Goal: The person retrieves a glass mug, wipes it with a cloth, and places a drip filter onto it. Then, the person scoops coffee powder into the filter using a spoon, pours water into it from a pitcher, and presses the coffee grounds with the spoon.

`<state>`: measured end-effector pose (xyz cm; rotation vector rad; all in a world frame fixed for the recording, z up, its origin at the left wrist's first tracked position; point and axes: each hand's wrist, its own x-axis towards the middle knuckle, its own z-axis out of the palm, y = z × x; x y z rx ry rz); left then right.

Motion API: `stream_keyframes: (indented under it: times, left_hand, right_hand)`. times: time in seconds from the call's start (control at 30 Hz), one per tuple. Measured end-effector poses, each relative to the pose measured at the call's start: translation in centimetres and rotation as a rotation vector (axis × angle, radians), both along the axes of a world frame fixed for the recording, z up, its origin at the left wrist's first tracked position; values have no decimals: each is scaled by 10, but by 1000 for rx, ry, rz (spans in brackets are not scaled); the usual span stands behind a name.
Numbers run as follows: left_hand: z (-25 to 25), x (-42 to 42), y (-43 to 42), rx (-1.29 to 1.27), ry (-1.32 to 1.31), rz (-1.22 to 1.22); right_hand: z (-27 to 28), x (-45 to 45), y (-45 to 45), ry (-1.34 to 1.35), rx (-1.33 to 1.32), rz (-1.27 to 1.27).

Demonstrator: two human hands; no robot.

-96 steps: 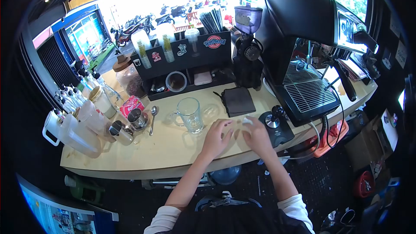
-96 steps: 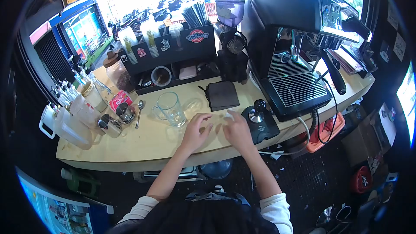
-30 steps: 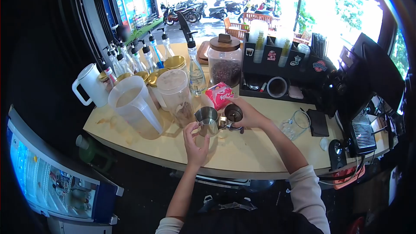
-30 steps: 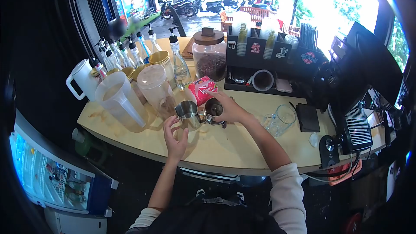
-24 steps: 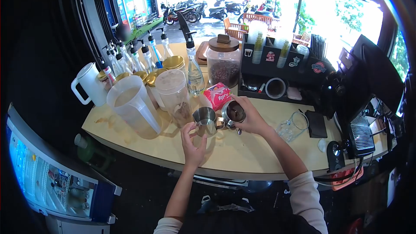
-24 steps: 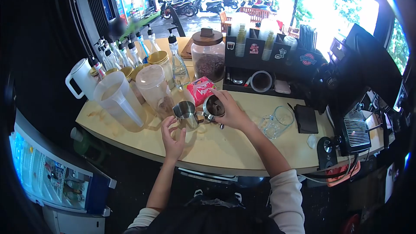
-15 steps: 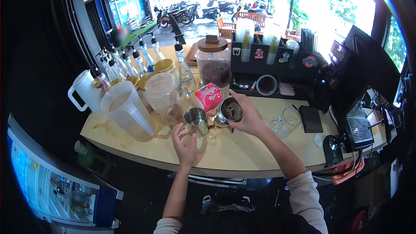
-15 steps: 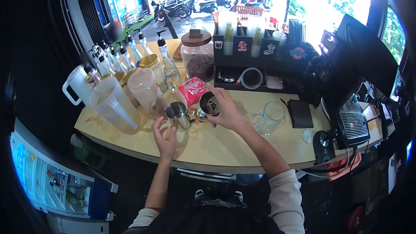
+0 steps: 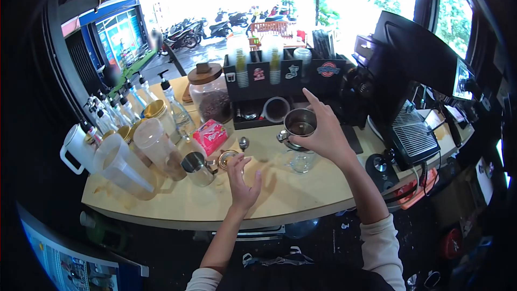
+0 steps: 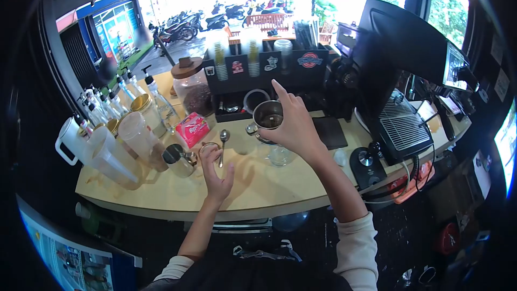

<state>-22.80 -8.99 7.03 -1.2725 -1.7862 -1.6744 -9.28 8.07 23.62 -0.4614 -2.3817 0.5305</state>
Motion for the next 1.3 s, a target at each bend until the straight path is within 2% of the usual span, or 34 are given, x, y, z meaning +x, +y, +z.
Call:
stream_keyframes:
  times: [0.2,0.67,0.93,1.0,1.07,1.13,1.2,1.3]
  left_hand:
    - [4,19,12,-107,62,-16]
    - [6,7,-12,-72,19,-1]
    - [3,-22,-58,-41,13,134]
    - [1,-34,-71,-24,-18,150]
    - [-4,-47,-83,12,-40,194]
    - [-5,-57,-92,37,-103,195]
    - [-3,-67,-99,44,-14,300]
    - [-4,-82,-112,28,-31,280]
  right_hand:
    - [-17,12,17,-74,-29,-120]
    - [-41,11,12,-59,20,-160]
    - [-41,5,-1,-115,8,-300]
    - [-36,6,-9,-101,42,-295]
    - [-29,4,-21,39,299,-357]
    - [-21,-11,-42,133,276,-278]
    - [-26,-33,-56,285,362,52]
    - [-50,-72,-97,125,118,295]
